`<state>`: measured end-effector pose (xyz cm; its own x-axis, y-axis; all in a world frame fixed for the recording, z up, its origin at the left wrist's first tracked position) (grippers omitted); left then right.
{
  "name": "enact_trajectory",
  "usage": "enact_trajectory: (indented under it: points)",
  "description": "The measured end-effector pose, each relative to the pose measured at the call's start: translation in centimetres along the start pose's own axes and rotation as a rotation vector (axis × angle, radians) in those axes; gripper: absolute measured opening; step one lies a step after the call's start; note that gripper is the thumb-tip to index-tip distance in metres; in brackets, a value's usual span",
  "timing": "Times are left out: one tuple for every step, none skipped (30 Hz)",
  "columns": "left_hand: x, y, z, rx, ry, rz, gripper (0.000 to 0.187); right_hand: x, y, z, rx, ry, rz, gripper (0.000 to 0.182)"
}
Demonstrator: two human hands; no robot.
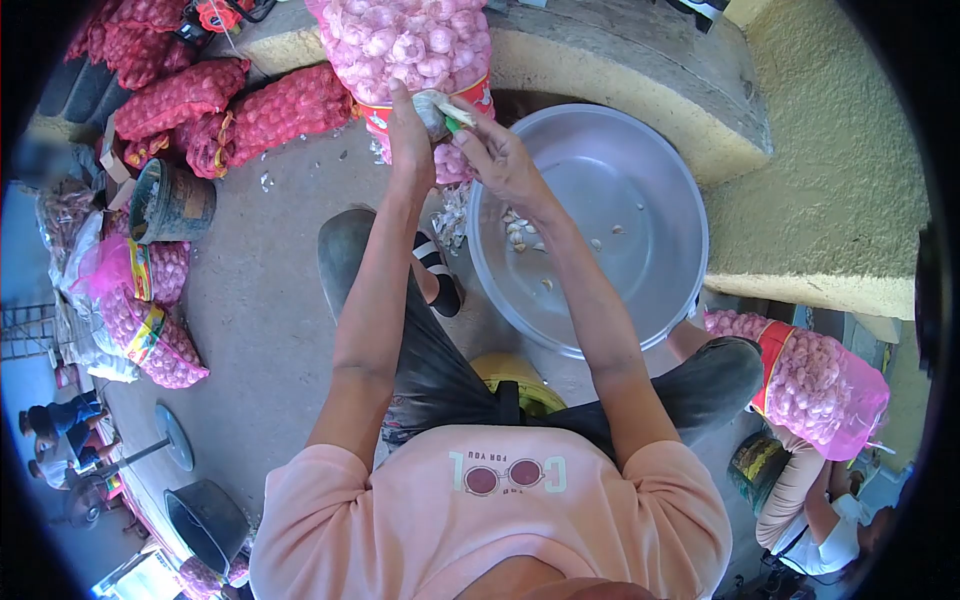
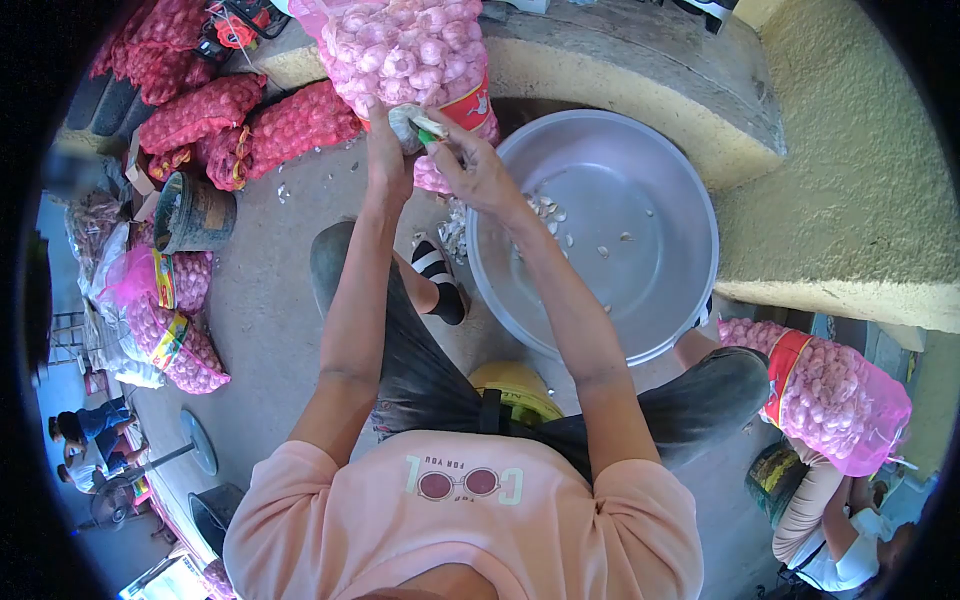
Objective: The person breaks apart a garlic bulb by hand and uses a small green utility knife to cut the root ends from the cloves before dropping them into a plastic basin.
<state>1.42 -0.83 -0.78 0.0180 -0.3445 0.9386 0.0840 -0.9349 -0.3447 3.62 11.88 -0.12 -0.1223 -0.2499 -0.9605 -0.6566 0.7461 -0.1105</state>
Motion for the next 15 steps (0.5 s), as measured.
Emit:
enact_trajectory:
  points:
    - [0.1, -0.2, 0.0, 0.000, -0.001, 0.000, 0.066, -0.2, -0.1, -0.2, 0.023, 0.144, -0.022, 0.047]
    - [0.3, -0.2, 0.2, 0.033, -0.007, 0.002, 0.066, 0.3, -0.2, -0.1, 0.022, 0.143, -0.022, 0.047]
    - [0.6, -0.3, 0.5, 0.066, -0.014, 0.002, 0.068, 0.1, -0.3, 0.1, 0.069, 0.129, 0.161, 0.044]
    - [1.0, -0.5, 0.7, 0.066, -0.014, 0.000, 0.068, -0.2, -0.4, 0.4, 0.117, 0.115, 0.344, 0.041]
    - [1.3, -0.5, 0.9, 0.094, 0.031, -0.009, 0.066, -0.3, -0.4, 0.6, 0.118, 0.116, 0.343, 0.041]
    - [1.3, -0.4, 1.0, 0.122, 0.076, -0.019, 0.065, -1.1, -0.4, 0.9, 0.116, 0.080, 0.504, 0.036]
    - [1.5, 0.0, 1.0, 0.121, 0.077, -0.021, 0.065, -1.8, -0.4, 1.1, 0.116, 0.041, 0.663, 0.032]
    - [1.4, 0.2, 1.0, 0.011, 0.184, -0.083, 0.062, -2.3, -0.1, 1.3, 0.119, 0.040, 0.661, 0.032]
    - [1.2, 0.2, 1.0, -0.101, 0.289, -0.141, 0.059, -3.1, 0.0, 1.4, 0.077, 0.075, 0.748, 0.030]
    - [1.2, 0.6, 0.9, -0.102, 0.289, -0.140, 0.059, -3.5, 0.1, 1.6, 0.032, 0.109, 0.835, 0.029]
    - [0.9, 0.3, 0.8, -0.219, 0.358, -0.085, 0.055, -3.4, 0.5, 1.8, 0.032, 0.108, 0.836, 0.029]
    - [0.7, -0.3, 1.0, -0.336, 0.425, -0.031, 0.051, -3.3, 0.8, 1.9, 0.036, 0.125, 0.843, 0.028]
    - [0.5, -0.7, 1.1, -0.334, 0.424, -0.030, 0.051, -3.1, 0.9, 1.9, 0.039, 0.142, 0.851, 0.027]
    - [0.2, -1.2, 0.9, -0.235, 0.351, 0.065, 0.048, -2.4, 0.8, 1.9, 0.038, 0.142, 0.851, 0.027]
    - [0.1, -1.8, 1.0, -0.136, 0.279, 0.159, 0.046, -1.5, 0.9, 1.9, 0.104, 0.142, 0.737, 0.025]
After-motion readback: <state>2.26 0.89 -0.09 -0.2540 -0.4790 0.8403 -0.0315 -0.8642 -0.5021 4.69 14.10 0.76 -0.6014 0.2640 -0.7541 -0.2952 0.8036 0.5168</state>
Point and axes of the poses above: each hand's wrist, its own z-axis away from the middle knuckle, its own y-axis out of the back of the hand, x = y × z, the point moved 5 cm from there along -z, towards the middle knuckle, and after that the axes turned 14 degrees about -x, right-handed, at the moved point
